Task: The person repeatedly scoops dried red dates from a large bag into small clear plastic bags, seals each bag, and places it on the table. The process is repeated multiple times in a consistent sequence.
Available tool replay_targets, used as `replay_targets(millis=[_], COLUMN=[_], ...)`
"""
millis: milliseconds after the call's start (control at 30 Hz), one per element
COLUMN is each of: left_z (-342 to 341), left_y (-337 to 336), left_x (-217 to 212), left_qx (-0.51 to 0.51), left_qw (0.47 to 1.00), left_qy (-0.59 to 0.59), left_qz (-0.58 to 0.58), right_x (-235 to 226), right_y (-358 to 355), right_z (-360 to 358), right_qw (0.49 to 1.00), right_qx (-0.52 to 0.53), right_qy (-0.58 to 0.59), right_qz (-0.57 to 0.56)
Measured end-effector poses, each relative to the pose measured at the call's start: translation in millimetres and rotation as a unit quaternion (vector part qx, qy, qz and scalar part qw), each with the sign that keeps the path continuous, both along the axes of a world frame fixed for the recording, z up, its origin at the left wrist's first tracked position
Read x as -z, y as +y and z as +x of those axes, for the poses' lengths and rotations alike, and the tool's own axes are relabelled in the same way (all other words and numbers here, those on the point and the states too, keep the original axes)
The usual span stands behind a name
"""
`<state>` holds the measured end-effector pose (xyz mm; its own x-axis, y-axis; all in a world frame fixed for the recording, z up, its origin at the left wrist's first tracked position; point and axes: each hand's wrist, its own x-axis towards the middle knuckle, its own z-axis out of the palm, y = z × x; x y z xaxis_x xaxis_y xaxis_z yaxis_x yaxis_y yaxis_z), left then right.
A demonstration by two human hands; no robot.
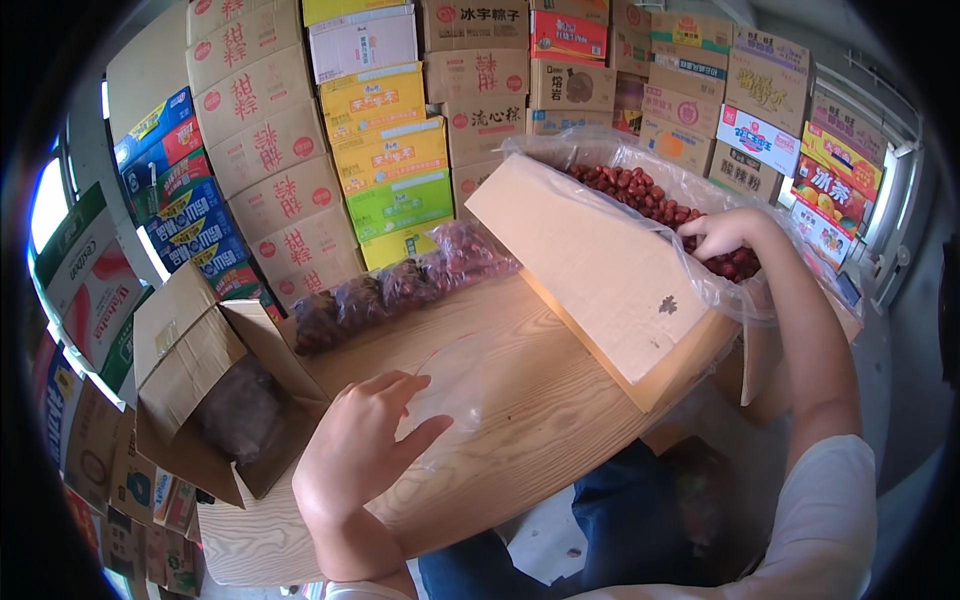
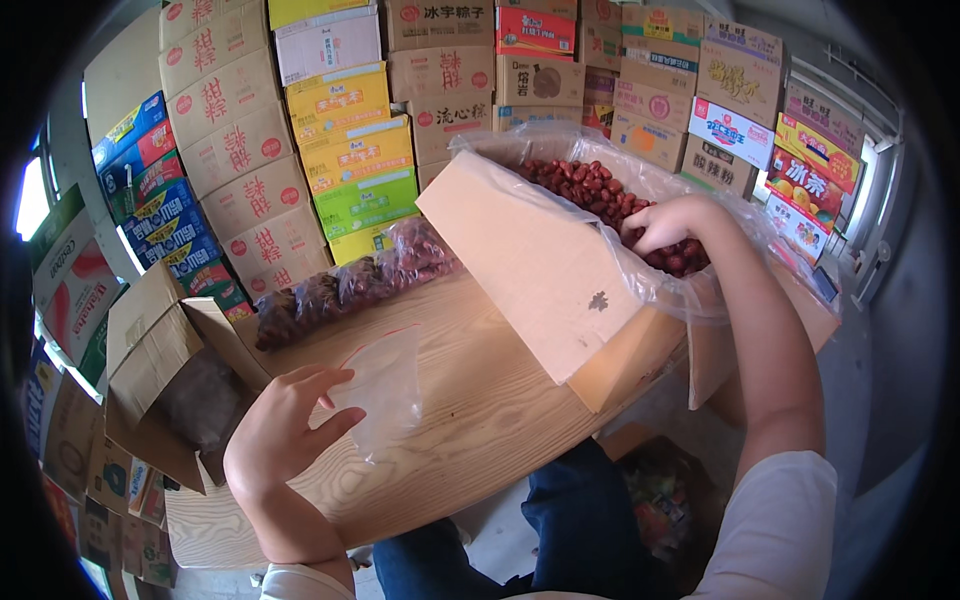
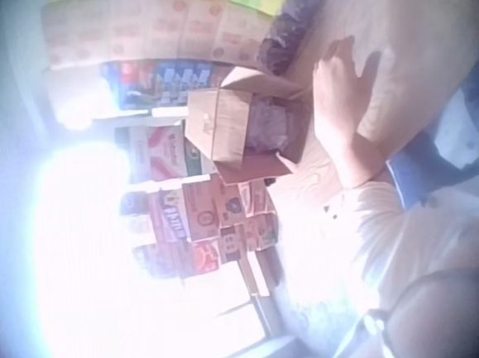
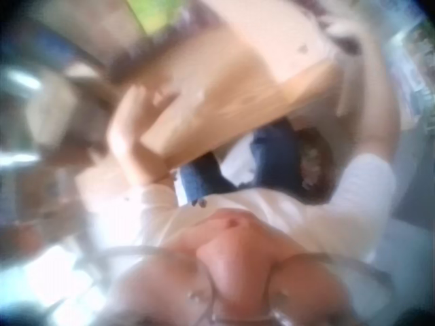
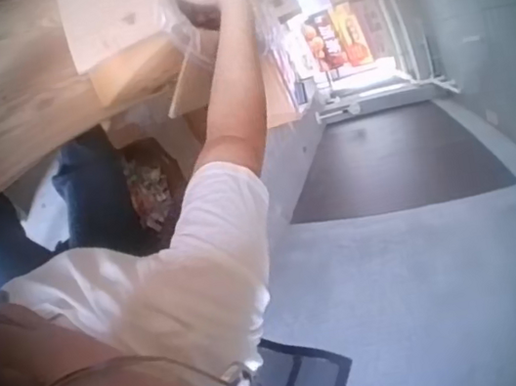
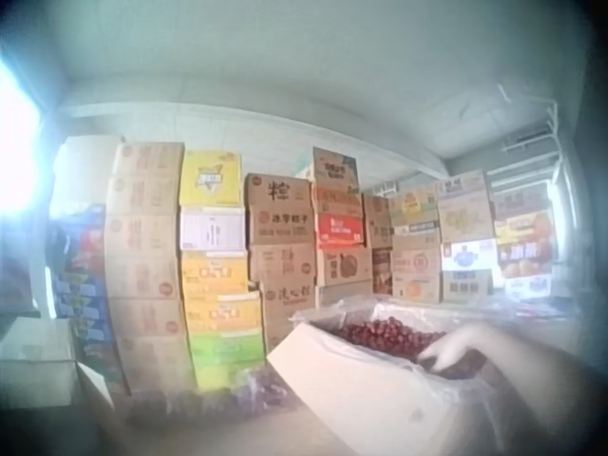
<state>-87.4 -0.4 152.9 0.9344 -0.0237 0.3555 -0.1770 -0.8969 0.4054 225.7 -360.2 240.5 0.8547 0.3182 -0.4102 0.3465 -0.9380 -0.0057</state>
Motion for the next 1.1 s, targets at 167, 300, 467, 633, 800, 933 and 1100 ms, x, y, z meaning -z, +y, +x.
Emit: replay_targets(millis=[167,300,467,633,800,933,1100], left_z=[0,-2,-1,-5,-3,-4,-5], left_y=[-1,-1,-2,-1,1,1,2], left_x=[0,-1,3,0,3,3,0], left_qx=[0.012,0.01,0.015,0.011,0.011,0.017,0.006], left_qw=[1.0,1.0,1.0,1.0,1.0,0.999,1.0], left_qy=[-0.011,-0.006,-0.027,-0.018,-0.012,-0.022,-0.016], left_qz=[-0.003,-0.011,0.006,0.016,0.013,0.02,0.016], right_x=[-20,-16,7,7,7,11,8], right_y=[-27,-25,-26,-12,-18,-20,-20], right_z=[-12,-23,-11,-10,-15,-8,-13], right_qw=[0.991,0.979,0.984,0.987,0.988,0.991,0.991], right_qx=[-0.006,-0.08,-0.126,-0.143,-0.136,-0.129,-0.11], right_qy=[0.104,0.144,0.086,0.06,0.055,0.036,0.065], right_qz=[0.079,0.119,0.095,0.034,0.037,0.027,0.039])
